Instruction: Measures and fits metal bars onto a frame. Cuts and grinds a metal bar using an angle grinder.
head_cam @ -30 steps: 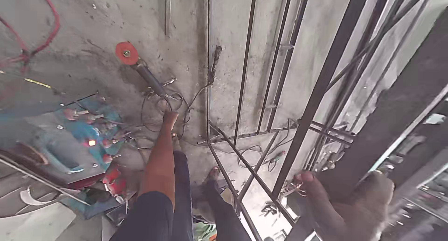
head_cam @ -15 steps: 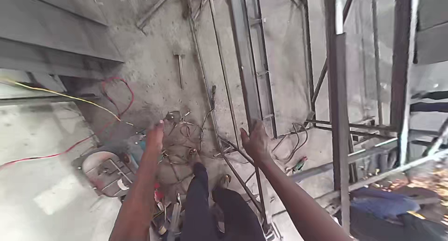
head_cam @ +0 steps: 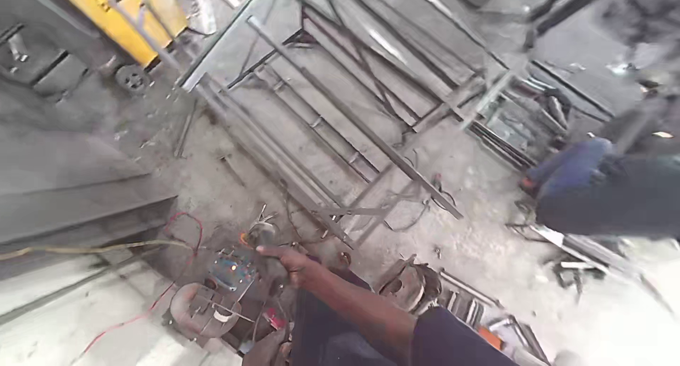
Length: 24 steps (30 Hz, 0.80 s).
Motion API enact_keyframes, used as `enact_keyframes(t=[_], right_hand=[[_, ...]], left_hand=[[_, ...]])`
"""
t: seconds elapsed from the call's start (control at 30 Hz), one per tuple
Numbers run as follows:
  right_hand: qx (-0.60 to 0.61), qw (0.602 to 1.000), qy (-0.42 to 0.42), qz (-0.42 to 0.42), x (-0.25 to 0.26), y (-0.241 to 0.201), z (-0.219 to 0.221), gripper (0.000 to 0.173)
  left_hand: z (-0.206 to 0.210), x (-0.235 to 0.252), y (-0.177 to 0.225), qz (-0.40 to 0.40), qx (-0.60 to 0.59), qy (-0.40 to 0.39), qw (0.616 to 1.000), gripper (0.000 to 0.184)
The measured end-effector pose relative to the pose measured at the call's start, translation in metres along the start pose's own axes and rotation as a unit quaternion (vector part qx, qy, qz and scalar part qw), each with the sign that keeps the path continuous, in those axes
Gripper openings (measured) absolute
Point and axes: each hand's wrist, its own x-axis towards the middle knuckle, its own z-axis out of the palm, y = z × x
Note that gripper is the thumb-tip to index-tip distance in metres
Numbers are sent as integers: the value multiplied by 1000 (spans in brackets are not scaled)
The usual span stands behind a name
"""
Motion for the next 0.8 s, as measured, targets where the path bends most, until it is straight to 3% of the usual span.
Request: enact_keyframes(t=[0.07, 0.13, 0.2, 0.27, 0.33, 0.4, 0.43, 0.5, 0.57, 0.63, 0.8], right_hand=[[-58, 998, 9, -26, -40, -7, -4, 26], [-60, 996, -29, -62, -78, -7, -13, 25], [-41, 986, -102, -121, -112, -4, -21, 20], [-67, 965, -151, -202, -145, -6, -26, 25], [-97, 947, -149, -267, -182, -10, -31, 26], [-148, 928, -73, -333, -218, -20, -37, 33], [-162, 915, -19, -369, -233, -25, -38, 38], [-163, 887, 99, -421, -252, -31, -43, 45], [-116, 869, 155, -456, -256, -32, -57, 47], [-49, 858, 166, -484, -258, -31, -77, 53], [70, 799, 204, -561, -251, -25, -105, 49]], left_hand=[[4, -10, 9, -68, -80, -66, 992, 44], [17, -14, 0, -146, -270, -64, 950, 70], [32, 10, 31, -218, -371, -51, 901, 89], [53, 31, 43, -148, -398, -43, 904, 103], [79, 51, 69, -155, -413, -38, 897, 90], [104, 66, 90, -161, -372, -47, 913, 51], [114, 71, 98, -155, -321, -46, 933, 41], [125, 78, 116, -125, -200, -37, 971, 50], [131, 89, 127, -92, -83, -43, 991, 64], [139, 105, 128, -59, 12, -76, 995, 73], [155, 136, 123, 15, 102, -148, 984, 69]])
